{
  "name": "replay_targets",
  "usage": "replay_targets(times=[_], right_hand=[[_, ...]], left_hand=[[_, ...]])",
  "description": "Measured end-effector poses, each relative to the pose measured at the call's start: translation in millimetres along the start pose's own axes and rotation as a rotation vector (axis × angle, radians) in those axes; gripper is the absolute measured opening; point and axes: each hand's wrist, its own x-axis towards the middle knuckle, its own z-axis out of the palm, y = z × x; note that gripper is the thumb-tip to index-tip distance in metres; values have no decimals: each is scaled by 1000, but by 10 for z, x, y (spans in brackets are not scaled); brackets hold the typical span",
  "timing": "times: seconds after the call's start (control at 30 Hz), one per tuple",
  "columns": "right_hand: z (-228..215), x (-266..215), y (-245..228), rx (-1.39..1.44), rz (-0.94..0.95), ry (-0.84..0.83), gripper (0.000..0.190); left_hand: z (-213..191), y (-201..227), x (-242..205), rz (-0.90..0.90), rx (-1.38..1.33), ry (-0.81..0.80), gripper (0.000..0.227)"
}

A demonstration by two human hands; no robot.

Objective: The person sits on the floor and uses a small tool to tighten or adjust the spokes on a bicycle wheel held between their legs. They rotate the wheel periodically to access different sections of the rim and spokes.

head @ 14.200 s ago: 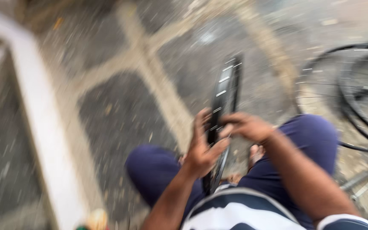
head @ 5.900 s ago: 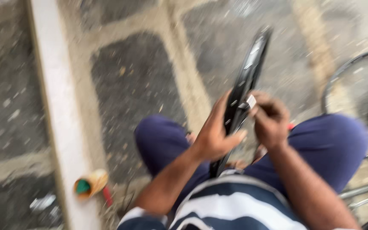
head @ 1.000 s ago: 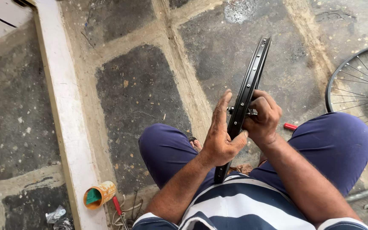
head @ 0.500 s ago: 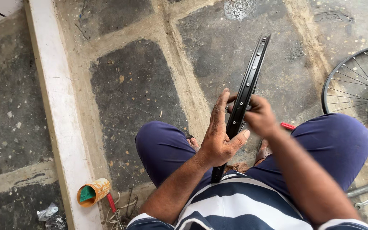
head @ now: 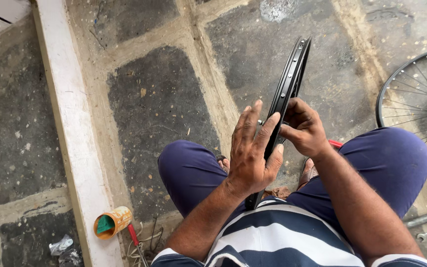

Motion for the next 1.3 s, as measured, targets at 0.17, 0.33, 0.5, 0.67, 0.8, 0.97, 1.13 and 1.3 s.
replay_targets(times=[0.17, 0.33, 0.5, 0.67, 0.8, 0.97, 1.13, 1.3], right_hand=[[-206, -18, 110, 116, 127, 17, 23], [-397, -10, 313, 221, 170, 91, 20], [-222, 0, 133, 25, -129, 276, 12], [87, -112, -107, -92, -303, 229, 12], [338, -300, -103, -199, -214, 174, 17], [277, -357, 20, -385, -192, -4, 22], [48, -293, 85, -288, -48, -140, 27], [90, -22, 59, 77, 163, -60, 29]], left_hand=[[77, -4, -35, 65, -42, 107, 51], [173, -83, -344, 75, -211, 92, 65], [122, -177, -935, -4, -103, -59, 68], [111, -288, -448, -178, -262, -73, 60], [-109, -135, -51, -103, -143, -20, 75], [-61, -46, -170, -61, -100, -44, 94], [43, -174, -240, -39, -392, -45, 98], [25, -301, 2, -131, -455, -106, 99]])
